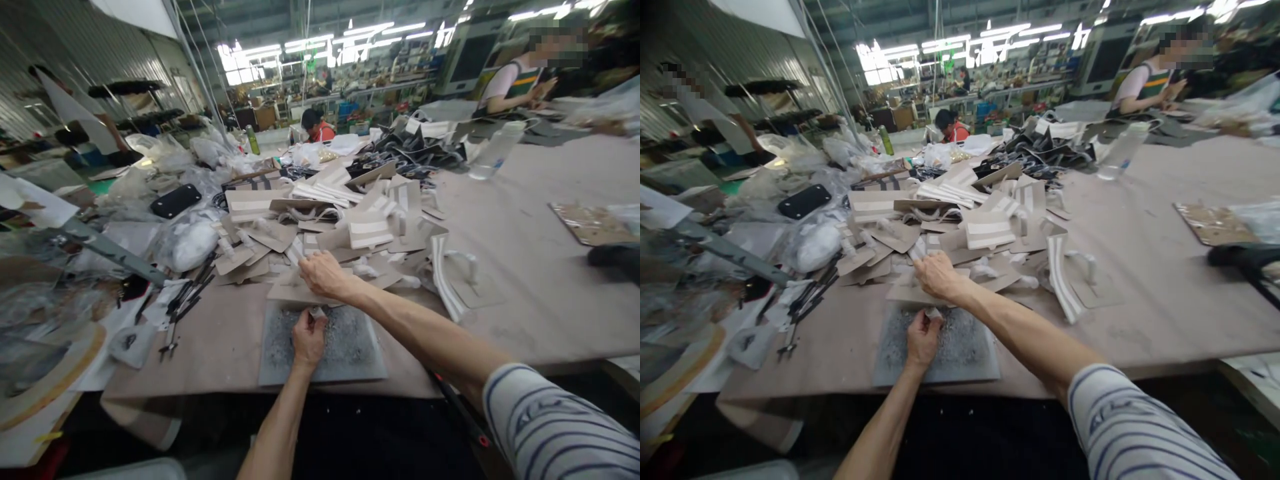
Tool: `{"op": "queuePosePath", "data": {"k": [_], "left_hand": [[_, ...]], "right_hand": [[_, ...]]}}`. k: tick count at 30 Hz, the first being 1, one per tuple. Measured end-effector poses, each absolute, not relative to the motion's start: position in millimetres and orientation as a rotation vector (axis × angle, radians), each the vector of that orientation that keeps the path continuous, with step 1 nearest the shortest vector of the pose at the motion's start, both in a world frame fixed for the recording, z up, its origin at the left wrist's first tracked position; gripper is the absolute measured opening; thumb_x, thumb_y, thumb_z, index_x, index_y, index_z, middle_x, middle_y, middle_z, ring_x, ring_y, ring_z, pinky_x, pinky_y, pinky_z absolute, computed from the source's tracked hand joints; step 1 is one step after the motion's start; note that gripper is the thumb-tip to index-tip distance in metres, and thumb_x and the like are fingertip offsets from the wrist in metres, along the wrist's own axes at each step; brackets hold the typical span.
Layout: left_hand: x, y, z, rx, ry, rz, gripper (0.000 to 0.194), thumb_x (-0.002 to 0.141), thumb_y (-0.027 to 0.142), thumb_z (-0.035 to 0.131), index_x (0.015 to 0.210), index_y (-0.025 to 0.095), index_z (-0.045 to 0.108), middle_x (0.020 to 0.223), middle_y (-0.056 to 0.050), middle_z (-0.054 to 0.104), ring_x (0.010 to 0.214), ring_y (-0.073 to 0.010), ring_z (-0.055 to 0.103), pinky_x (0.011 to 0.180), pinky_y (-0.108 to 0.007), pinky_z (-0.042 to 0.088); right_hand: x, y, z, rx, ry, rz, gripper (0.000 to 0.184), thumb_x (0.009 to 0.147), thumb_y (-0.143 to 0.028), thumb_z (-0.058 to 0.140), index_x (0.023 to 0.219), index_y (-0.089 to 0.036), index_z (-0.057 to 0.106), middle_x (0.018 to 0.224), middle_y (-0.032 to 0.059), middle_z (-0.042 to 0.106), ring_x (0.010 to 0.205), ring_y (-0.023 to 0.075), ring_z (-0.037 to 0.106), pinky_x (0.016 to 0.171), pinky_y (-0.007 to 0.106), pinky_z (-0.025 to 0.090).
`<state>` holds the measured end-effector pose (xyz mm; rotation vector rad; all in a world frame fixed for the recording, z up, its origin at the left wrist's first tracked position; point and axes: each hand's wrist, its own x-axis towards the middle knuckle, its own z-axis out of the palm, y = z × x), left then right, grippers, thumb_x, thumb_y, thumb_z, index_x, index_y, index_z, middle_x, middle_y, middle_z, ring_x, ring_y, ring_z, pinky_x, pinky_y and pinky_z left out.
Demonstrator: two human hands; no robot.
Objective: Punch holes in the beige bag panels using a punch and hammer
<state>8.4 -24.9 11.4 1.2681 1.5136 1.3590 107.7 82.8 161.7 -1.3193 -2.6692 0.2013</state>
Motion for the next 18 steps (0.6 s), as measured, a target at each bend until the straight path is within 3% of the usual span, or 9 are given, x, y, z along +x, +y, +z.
{"op": "queuePosePath", "data": {"k": [5,12,18], "left_hand": [[6,-26,9,1.208,1.476,1.421,0.028,0.079,0.036,0.068,0.099,0.015,0.068,0.079,-0.003,0.072,0.071,-0.0168,0.066,0.068,-0.026,0.052],[7,-24,8,0.922,1.507,1.675,0.033,0.08,0.042,0.07,0.098,0.014,0.066,0.09,-0.008,0.075,0.084,-0.0204,0.072,0.082,-0.03,0.055],[25,-10,33,1.248,1.318,1.352,0.032,0.08,0.04,0.071,0.101,0.016,0.068,0.094,-0.009,0.076,0.087,-0.0219,0.072,0.083,-0.031,0.056]], "right_hand": [[166,15,175,-1.387,-2.371,-0.004,0.032,0.095,-0.032,0.047,0.116,-0.012,0.06,0.096,0.012,0.071,0.091,0.0255,0.064,0.086,0.037,0.042],[200,-96,64,-1.479,-1.982,0.129,0.028,0.096,-0.029,0.048,0.115,-0.013,0.062,0.092,0.0107,0.073,0.075,0.0207,0.069,0.068,0.03,0.051],[173,-94,31,-1.568,-1.861,0.266,0.032,0.098,-0.029,0.043,0.118,-0.011,0.061,0.096,0.0131,0.073,0.08,0.022,0.071,0.069,0.031,0.052]]}}
